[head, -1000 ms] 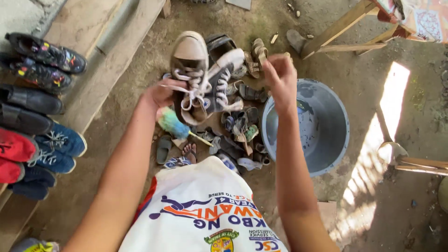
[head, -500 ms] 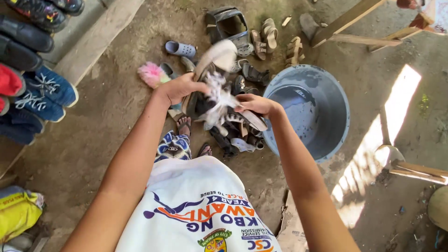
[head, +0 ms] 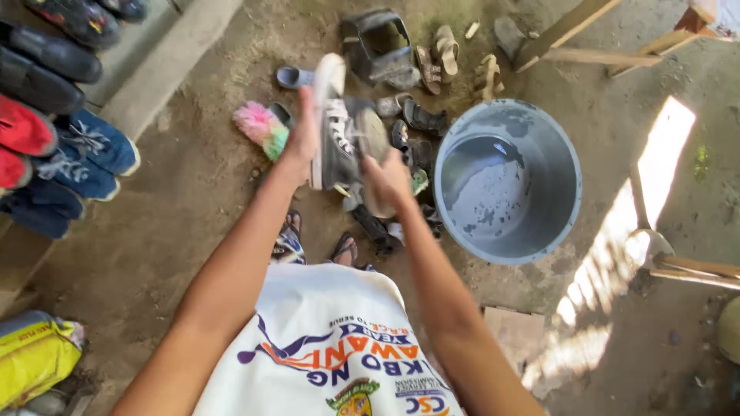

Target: Organize and clean various shoes and sandals on the floor.

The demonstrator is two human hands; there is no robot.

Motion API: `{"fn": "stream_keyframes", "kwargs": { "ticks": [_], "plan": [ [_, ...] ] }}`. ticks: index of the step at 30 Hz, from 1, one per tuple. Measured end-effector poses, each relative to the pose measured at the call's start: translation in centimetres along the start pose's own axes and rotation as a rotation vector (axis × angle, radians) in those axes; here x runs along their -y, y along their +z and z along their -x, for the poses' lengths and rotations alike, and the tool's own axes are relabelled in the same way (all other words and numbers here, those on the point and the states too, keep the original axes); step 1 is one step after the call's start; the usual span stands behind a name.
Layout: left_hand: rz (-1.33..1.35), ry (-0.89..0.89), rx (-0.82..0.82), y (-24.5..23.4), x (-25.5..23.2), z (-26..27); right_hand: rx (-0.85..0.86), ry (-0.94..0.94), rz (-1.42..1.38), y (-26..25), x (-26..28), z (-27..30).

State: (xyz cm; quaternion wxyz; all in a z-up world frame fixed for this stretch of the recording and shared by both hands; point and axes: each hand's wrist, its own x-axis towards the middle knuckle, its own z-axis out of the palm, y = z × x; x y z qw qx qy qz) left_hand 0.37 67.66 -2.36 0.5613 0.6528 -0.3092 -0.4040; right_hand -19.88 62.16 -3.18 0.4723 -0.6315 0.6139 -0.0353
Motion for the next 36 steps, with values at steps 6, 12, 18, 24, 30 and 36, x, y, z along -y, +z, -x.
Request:
{"fn": "stream_keyframes", "kwargs": {
  "ticks": [6,12,18,24,30,36],
  "plan": [
    [-0.276,-0.504,-0.232,-5.3,-1.1,-0.4,-0.709,-0.374,-1.149,-2.4,4.5,5.0],
    [-0.663,-0.373,-0.103,-5.6,-1.0,-0.6,-0.089,0.02,0.095,3.0,-3.9,-0.3],
    [-0.585,-0.331,-0.48,-12.7,-6.3,-0.8,-1.052,-0.086,-1.691,-4.6,-5.1,-0.5],
    [-0.89,-0.28,0.078,-5.2,-5.4,0.7,0.075,0.087,-1.3,10.1,-4.4,0.4],
    [-0.651,-0.161,-0.554,-15.9,-3.6,-4.7,-0.715,-0.003,-1.57,3.1,-14.1,-5.2],
    [-0.819,0.166,0.111,-9.1,3.5,-3.0,-0.308,-0.382,-0.66,8.8,3.3,4.0]
  ]
}}
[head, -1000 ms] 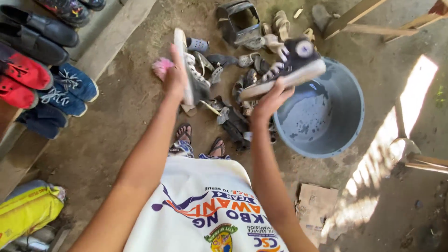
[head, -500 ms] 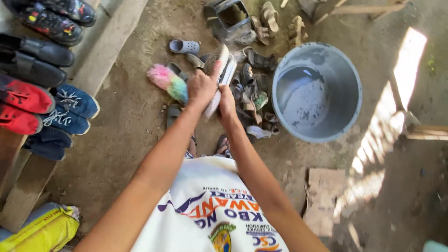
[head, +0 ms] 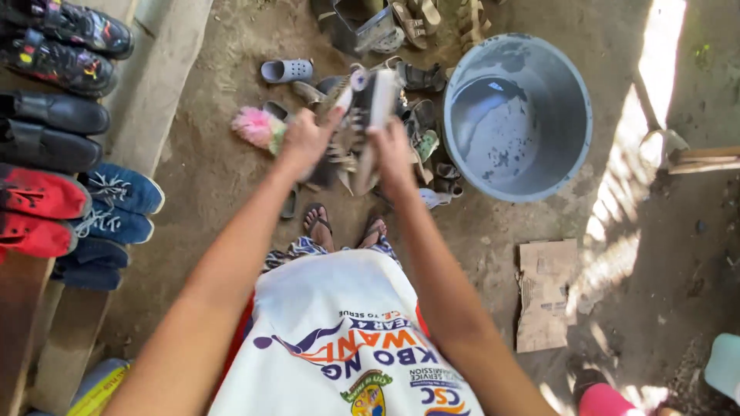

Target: Organize and clean various shoes and sandals on the floor.

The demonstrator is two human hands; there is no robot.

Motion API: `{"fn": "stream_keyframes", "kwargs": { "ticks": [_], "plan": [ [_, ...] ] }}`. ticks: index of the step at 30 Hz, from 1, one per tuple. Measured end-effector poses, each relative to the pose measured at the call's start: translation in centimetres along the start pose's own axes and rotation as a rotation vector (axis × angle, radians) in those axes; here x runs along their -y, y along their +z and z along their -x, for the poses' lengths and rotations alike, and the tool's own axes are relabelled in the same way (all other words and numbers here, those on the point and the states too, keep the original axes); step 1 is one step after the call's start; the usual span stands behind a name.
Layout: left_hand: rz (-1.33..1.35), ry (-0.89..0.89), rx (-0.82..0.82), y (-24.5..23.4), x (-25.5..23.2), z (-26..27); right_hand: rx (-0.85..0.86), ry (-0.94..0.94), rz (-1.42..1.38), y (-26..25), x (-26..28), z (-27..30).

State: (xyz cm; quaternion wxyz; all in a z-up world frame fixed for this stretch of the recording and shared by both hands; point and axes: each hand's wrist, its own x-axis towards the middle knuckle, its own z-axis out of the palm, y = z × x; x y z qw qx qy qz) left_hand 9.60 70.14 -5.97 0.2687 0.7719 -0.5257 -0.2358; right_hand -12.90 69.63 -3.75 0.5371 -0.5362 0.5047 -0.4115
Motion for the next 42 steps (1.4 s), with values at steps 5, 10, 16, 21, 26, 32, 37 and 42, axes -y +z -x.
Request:
{"fn": "stream_keyframes", "kwargs": {
  "ticks": [5,10,16,21,26,32,37,42],
  "plan": [
    [0.542,-0.319,-0.269,-12.0,-6.1,1.3,-0.762,0.257,-0.674,-9.9,0.9,-3.7],
    [0.029,-0.101,-0.004,1.3,-2.1,-2.2,0.046,0.033,-0.105,-1.7,-4.4,-0.2],
    [0.488,-0.579,-0.23,-11.3,0.3,1.0,-0.479,0.139,-0.773,-12.9,-3.0,2.5],
    [0.311,-0.405,-0.084,4.4,-1.7,-3.4,-0.036,0.028,0.149,2.9,3.2,1.2],
    [0.652,-0.439,0.445,1.2,-5.7,1.4,0.171,0.366,-0.564,-1.4,-1.8,1.1],
    [1.205,-0.341,0.702,-4.6,-7.9,-0.1,0.18,0.456,-1.03,-5.7,5.1,1.4],
    [0.497,-0.361,0.219,-10.6,-8.0,-1.3,-0.163,0.068,-0.789,-15.3,5.0,-0.6],
    [0.612,-0.459,-0.208,-2.3,-10.6,-3.9,-0.042,0.098,-0.272,1.6,6.7,-0.6]
  ]
}}
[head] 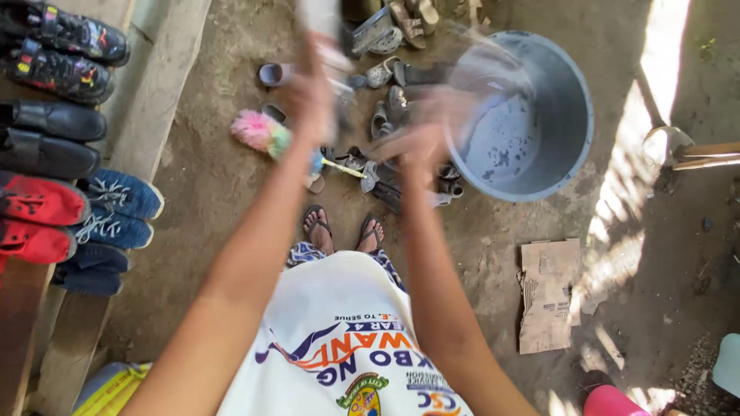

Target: Organize and clean various shoes and sandals on the floor.

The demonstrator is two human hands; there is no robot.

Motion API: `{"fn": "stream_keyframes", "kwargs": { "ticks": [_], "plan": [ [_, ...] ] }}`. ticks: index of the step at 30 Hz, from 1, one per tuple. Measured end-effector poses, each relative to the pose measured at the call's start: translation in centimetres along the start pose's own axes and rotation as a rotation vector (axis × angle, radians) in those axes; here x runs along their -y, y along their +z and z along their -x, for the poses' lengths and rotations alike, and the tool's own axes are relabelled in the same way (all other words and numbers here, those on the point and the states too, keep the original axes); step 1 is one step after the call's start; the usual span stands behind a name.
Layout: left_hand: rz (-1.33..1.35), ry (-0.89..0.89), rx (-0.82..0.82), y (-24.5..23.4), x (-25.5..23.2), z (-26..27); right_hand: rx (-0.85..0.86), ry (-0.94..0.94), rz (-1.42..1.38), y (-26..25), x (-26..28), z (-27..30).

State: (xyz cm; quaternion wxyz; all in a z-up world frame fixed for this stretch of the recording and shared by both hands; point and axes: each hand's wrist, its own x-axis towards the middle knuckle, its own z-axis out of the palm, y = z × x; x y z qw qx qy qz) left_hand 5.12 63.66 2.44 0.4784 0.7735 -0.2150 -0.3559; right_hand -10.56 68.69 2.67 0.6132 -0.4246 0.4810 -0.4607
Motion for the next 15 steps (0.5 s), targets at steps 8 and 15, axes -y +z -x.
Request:
{"fn": "stream_keyframes", "kwargs": {
  "ticks": [8,15],
  "plan": [
    [-0.285,0.454,-0.061,-5.6,0.1,-1.3,-0.245,0.01,0.259,-12.3,-1.3,-3.4],
    [-0.043,-0.019,0.065,1.0,8.6,-4.1,-0.154,-0.055,0.496,-0.7,0.5,3.3]
  ]
}}
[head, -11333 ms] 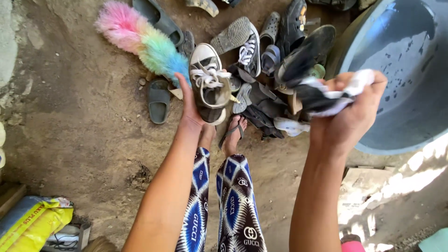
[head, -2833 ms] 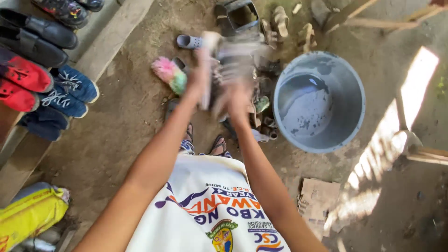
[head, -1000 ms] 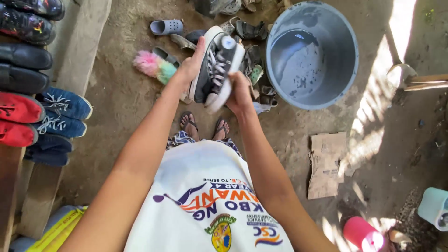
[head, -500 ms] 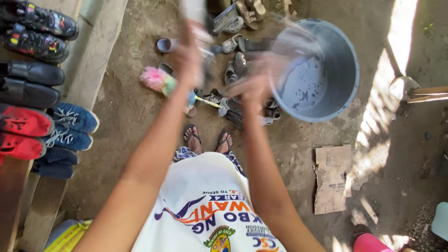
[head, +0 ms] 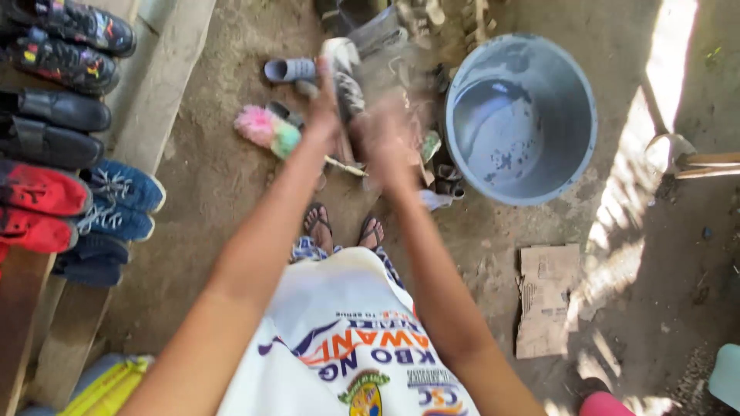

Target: Organize and clean various shoes and sandals on the floor.

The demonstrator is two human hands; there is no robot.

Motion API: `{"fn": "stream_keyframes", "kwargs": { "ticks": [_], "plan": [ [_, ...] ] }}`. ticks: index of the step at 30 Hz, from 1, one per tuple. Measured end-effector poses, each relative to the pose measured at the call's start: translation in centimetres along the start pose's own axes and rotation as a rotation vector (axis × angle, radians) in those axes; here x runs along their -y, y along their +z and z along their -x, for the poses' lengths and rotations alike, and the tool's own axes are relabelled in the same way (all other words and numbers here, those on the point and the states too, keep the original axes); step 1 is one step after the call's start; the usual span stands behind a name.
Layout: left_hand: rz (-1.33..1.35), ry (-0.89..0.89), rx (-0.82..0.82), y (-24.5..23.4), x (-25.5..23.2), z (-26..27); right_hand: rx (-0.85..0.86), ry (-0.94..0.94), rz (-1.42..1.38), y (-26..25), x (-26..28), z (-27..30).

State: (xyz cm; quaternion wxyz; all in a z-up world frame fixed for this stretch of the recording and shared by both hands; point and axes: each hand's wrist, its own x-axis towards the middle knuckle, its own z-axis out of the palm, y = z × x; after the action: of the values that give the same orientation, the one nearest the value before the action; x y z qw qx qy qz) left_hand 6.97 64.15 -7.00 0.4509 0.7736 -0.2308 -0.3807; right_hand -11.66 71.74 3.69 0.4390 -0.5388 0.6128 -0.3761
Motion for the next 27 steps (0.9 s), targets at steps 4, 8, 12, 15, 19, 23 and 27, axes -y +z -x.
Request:
{"fn": "stream_keyframes", "kwargs": {
  "ticks": [4,8,12,15,19,23,27],
  "plan": [
    [-0.137,-0.191,0.186,-3.0,-3.1,2.6,0.112,0.034,0.216,-0.9,-7.1,-3.6],
    [0.991,-0.455,0.521,-6.4,-2.0,4.5,-0.178,-0.109,0.155,-6.2,1.3,-2.5],
    [0.974,-0.473,0.647,-5.3,-3.1,5.7,-0.153,-0.571,0.156,-2.6,3.6,2.9],
    [0.972,-0.496,0.755,-3.3,-3.8,7.3,0.231,-0.386,0.481,-1.1,1.2,1.0],
    [0.977,-0.539,0.865,-1.7,-3.8,9.5,0.122,-0.116,0.414,-1.9,-0.2,-5.8],
    [0.933,-0.581,0.898,-1.9,-3.7,10.0,-0.054,-0.451,0.508,-4.0,1.9,-5.6],
    [1.179,-0.615,0.686,-4.8,-5.4,8.6,-0.062,-0.714,0.403,-3.1,6.2,1.5]
  ]
}}
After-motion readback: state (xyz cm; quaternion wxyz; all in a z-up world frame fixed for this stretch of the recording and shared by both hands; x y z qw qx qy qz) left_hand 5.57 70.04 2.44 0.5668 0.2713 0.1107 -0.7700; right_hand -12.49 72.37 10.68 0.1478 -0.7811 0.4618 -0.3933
